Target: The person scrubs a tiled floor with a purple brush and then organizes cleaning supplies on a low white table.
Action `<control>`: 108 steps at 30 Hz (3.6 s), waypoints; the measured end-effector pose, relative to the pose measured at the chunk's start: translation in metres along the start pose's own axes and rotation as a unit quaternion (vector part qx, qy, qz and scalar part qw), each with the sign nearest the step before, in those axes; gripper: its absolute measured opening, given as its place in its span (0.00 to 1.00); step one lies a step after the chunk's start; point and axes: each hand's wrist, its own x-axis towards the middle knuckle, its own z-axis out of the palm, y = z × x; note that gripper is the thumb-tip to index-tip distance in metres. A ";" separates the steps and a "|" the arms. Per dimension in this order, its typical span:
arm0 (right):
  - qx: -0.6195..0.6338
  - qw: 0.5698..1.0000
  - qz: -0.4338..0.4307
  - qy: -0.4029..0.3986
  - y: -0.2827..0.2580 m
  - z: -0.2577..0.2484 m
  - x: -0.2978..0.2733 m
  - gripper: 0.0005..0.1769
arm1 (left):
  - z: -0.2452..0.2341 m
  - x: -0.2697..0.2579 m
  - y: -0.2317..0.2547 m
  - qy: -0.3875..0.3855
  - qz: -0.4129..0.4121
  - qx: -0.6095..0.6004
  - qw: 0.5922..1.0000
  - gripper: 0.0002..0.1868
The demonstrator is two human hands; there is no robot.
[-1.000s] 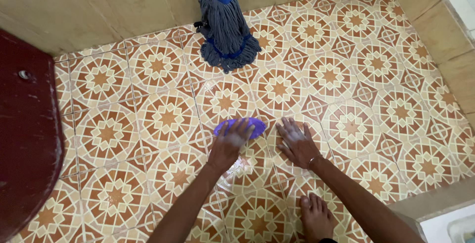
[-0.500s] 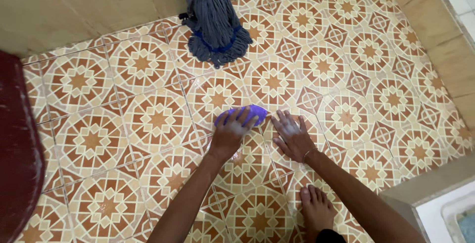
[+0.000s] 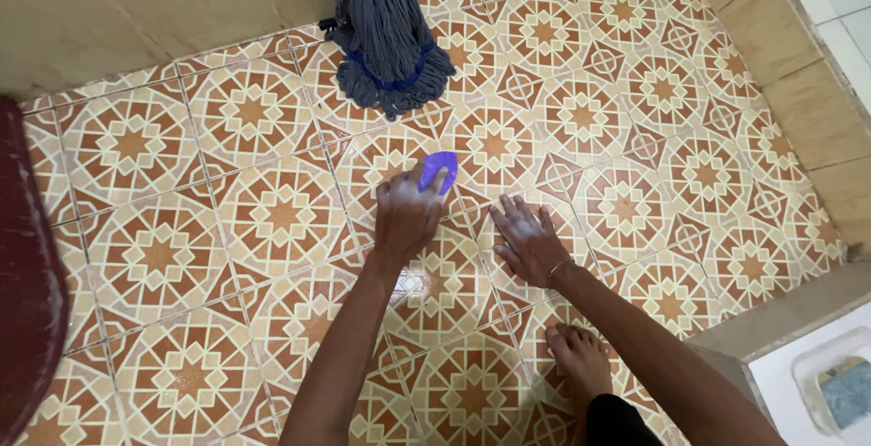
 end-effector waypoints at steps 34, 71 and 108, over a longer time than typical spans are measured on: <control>-0.039 0.997 -0.052 0.046 0.030 0.006 0.107 0.41 | 0.000 -0.029 -0.061 0.071 -0.338 0.162 0.924 0.31; 0.026 0.996 -0.036 0.081 0.029 -0.007 0.133 0.44 | 0.027 0.028 -0.083 -0.024 -0.316 0.135 0.939 0.33; 0.067 0.997 -0.029 0.033 0.055 -0.018 0.118 0.45 | 0.035 0.081 -0.019 -0.091 -0.095 0.083 0.988 0.33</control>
